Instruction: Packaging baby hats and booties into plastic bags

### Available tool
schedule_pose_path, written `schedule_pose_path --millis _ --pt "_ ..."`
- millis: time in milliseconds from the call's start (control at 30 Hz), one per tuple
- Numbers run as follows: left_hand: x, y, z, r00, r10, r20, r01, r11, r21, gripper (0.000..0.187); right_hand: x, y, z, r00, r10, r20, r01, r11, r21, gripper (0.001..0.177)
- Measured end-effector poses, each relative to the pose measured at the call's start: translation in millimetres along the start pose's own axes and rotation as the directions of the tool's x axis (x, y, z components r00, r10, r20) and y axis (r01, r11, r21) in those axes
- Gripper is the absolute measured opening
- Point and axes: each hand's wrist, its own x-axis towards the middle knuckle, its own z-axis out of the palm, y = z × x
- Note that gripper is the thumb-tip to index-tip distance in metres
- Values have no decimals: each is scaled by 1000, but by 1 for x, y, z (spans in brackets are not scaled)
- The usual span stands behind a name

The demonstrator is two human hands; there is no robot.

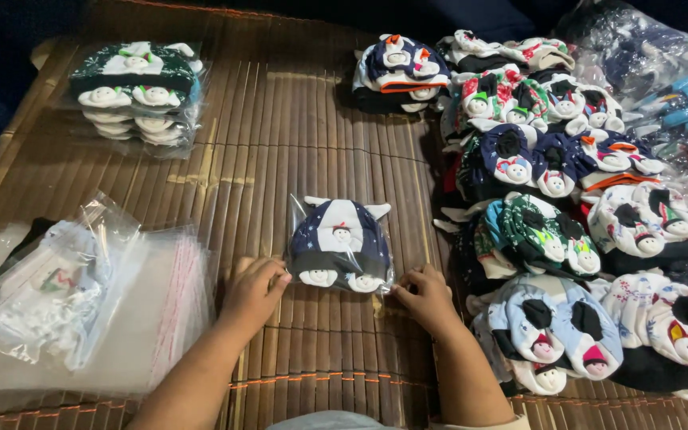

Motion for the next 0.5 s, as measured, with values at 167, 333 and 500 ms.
schedule_pose_path --millis 167,333,500 --pt "1 28 -26 976 -218 0 216 965 151 16 -2 -4 -1 998 54 30 -52 998 -47 20" --pt "18 62 -48 788 -537 302 487 843 229 25 -8 -8 -4 995 80 53 -74 991 -108 23" --pt "32 61 -33 747 -587 312 526 809 260 28 -2 -14 -7 995 95 -24 -95 995 -24 31"
